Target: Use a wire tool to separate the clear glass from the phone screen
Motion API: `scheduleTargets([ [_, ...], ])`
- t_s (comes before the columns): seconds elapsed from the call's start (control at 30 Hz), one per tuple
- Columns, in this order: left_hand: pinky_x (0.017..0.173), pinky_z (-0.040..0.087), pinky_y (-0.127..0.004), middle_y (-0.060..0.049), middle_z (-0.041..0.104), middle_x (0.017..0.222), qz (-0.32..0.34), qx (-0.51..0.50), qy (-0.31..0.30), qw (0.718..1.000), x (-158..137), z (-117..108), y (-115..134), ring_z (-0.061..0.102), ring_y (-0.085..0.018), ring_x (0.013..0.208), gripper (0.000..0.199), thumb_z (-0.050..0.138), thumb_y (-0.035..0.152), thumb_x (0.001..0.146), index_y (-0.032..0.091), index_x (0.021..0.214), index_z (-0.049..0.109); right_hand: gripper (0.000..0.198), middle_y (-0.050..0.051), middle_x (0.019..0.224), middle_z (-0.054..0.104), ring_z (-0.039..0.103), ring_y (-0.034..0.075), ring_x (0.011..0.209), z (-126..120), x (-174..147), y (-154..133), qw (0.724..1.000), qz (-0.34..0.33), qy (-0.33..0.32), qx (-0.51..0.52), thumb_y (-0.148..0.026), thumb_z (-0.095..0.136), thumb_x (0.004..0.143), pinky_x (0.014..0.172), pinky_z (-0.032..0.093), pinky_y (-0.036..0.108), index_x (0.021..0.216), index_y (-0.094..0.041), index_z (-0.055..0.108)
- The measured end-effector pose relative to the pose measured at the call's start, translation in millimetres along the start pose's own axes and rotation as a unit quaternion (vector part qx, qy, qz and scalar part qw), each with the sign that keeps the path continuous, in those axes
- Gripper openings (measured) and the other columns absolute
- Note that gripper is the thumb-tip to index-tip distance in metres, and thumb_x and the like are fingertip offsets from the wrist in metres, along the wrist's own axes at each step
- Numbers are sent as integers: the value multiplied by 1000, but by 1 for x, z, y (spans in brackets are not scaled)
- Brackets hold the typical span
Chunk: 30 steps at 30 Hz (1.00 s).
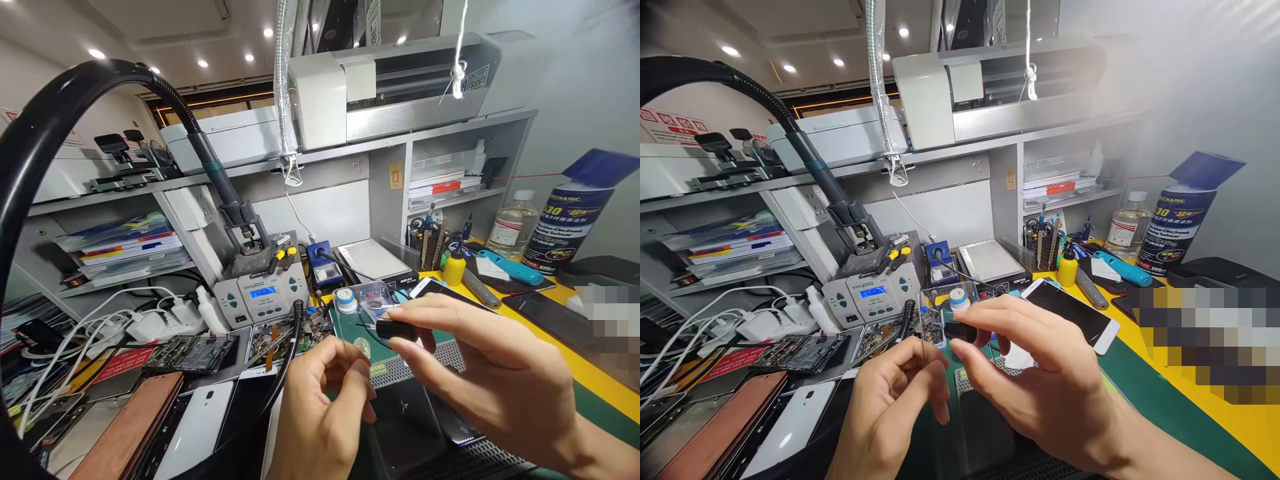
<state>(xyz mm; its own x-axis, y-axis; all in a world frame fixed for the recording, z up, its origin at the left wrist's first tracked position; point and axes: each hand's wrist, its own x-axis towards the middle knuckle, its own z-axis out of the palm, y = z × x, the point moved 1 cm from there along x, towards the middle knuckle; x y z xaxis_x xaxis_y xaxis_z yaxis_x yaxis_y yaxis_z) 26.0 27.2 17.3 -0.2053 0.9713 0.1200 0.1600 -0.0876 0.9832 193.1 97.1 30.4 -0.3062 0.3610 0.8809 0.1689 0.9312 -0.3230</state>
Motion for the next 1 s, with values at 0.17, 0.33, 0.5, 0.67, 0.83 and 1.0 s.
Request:
scheduleTargets([
  [0.17,57,44,-25,0,62,60,8,8,-4,1000,-3,3,2,59,-15,55,25,62,38,86,19,70,62,24,6,99,81,76,13,92,0,3,-5,997,-50,22,-48,-9,77,84,94,57,18,107,-15,75],
  [0.33,59,44,-25,0,62,59,11,14,-6,1000,-4,4,4,59,-15,57,25,61,36,86,19,68,62,22,7,96,82,76,14,89,0,6,-8,996,-62,11,-55,-9,77,84,89,59,21,106,-15,76],
  [0.5,61,45,-24,0,61,58,30,16,-4,999,-4,4,3,58,-15,57,25,61,34,87,19,67,61,22,8,96,81,75,14,84,-3,8,-9,995,-73,10,-60,-8,77,84,79,61,24,106,-13,76],
  [0.67,62,45,-24,0,61,58,35,20,-2,999,-5,5,3,58,-15,58,25,61,32,87,19,66,62,19,8,96,82,75,15,83,-2,10,-11,995,-74,9,-66,-10,77,85,78,62,27,104,-14,75],
  [0.83,61,44,-24,0,61,58,35,27,-4,999,-5,5,3,57,-15,58,26,60,31,88,20,64,61,19,7,95,82,75,14,83,1,8,-9,995,-77,13,-67,-9,77,84,81,60,26,103,-13,76],
  [1.0,62,44,-24,0,63,58,40,34,-1,999,-5,5,4,58,-15,59,28,60,33,89,20,64,61,19,6,93,82,76,13,83,2,8,-8,994,-85,13,-65,-8,76,85,84,58,24,103,-13,76],
])
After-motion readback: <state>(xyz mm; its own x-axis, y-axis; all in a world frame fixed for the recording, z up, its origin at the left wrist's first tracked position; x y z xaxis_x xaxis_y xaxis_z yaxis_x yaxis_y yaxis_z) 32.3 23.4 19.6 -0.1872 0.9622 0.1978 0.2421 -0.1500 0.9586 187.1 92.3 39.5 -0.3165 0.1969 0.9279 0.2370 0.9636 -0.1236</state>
